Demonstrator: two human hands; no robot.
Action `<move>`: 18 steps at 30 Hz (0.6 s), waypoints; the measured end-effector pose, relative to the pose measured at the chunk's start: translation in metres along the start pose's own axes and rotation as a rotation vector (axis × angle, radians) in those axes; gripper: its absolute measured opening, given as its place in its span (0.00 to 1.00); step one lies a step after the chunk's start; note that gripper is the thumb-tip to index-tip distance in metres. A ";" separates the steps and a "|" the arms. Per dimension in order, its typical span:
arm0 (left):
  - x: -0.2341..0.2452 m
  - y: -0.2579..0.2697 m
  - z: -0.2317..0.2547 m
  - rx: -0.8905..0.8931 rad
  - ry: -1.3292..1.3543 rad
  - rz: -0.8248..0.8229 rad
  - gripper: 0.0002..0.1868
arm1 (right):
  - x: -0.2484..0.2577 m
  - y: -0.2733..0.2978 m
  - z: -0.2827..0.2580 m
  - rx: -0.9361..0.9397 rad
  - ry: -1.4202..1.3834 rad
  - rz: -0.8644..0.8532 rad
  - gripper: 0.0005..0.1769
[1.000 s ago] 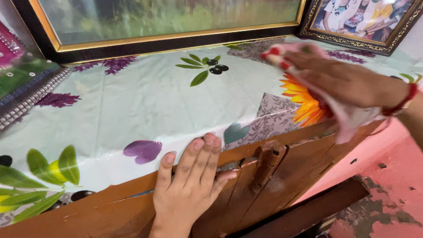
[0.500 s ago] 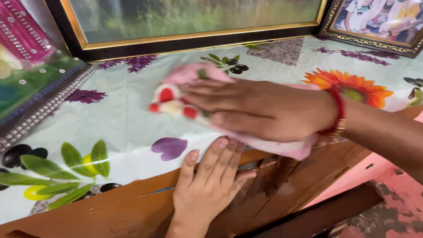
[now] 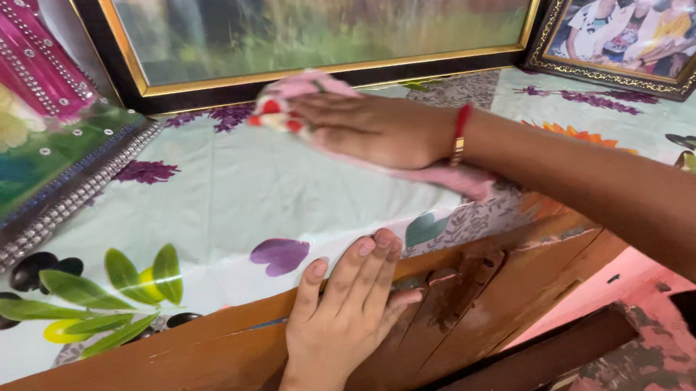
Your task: The person cleans a shelf by removing a framed picture and flowers, then wiping the shelf surface with a cloth before replacing the items.
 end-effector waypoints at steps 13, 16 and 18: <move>-0.001 0.000 0.005 0.014 -0.003 0.008 0.38 | 0.060 0.192 0.127 -0.129 0.087 0.197 0.29; -0.002 0.001 0.007 0.015 -0.018 0.018 0.39 | 0.032 0.150 0.054 -0.144 -0.068 0.143 0.35; -0.005 0.004 0.007 0.014 -0.017 0.018 0.39 | 0.016 0.117 -0.023 0.145 0.034 0.122 0.36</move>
Point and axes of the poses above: each hand's wrist, its own y-axis away from the middle knuckle, its own x-axis out of the back of the hand, z = x × y, the point moved 10 cm from there along -y, towards the middle knuckle, and after that the axes turned 8 degrees about -y, right-handed, at the moved point
